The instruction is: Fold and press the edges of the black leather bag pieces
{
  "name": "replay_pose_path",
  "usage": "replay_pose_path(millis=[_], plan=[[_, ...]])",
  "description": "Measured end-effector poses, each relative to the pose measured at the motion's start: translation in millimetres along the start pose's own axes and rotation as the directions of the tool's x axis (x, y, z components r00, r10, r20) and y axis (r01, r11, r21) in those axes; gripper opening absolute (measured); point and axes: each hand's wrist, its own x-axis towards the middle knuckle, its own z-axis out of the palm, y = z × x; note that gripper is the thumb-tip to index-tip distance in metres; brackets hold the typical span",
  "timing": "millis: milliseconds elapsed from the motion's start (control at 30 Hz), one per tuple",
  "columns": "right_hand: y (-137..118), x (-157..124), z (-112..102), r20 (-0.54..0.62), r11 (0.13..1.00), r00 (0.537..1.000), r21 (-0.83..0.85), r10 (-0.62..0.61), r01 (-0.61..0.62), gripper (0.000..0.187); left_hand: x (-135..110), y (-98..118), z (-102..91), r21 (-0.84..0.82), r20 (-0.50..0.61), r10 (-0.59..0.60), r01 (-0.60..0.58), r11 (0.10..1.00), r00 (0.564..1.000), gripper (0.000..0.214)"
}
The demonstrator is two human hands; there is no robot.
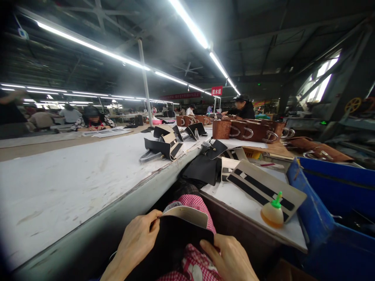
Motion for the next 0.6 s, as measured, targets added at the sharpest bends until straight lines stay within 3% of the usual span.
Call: replay_pose_path(millis=[167, 233, 367, 467, 600], plan=[[7.4, 12.6, 1.5, -0.017, 0.999, 1.0, 0.043, -0.015, 0.016, 0.049, -8.2, 0.0, 2.0, -0.085, 0.005, 0.051, -0.05, 0.995, 0.999, 0.039], [6.2, 20.0, -0.2, 0.061, 0.982, 0.996, 0.185, -0.061, 0.049, 0.044, -12.3, -2.6, 2.7, -0.113, 0.019, 0.086, -0.083, 0.99, 0.996, 0.039], [4.8, 30.2, -4.4, 0.232, 0.866, 0.958, 0.498, -0.17, 0.033, 0.056, -22.9, -10.6, -1.0, -0.186, -0.032, 0.222, -0.224, 0.957, 0.974, 0.038], [4.0, 33.0, -13.7, 0.283, 0.803, 0.942, 0.596, -0.181, -0.025, 0.06, -32.2, -13.2, -10.4, -0.252, -0.085, 0.334, -0.344, 0.905, 0.939, 0.036], [-1.0, 30.4, -31.4, 0.33, 0.705, 0.93, 0.698, -0.16, -0.127, 0.05, -42.2, -15.3, -27.1, -0.284, -0.149, 0.391, -0.418, 0.863, 0.908, 0.033]])
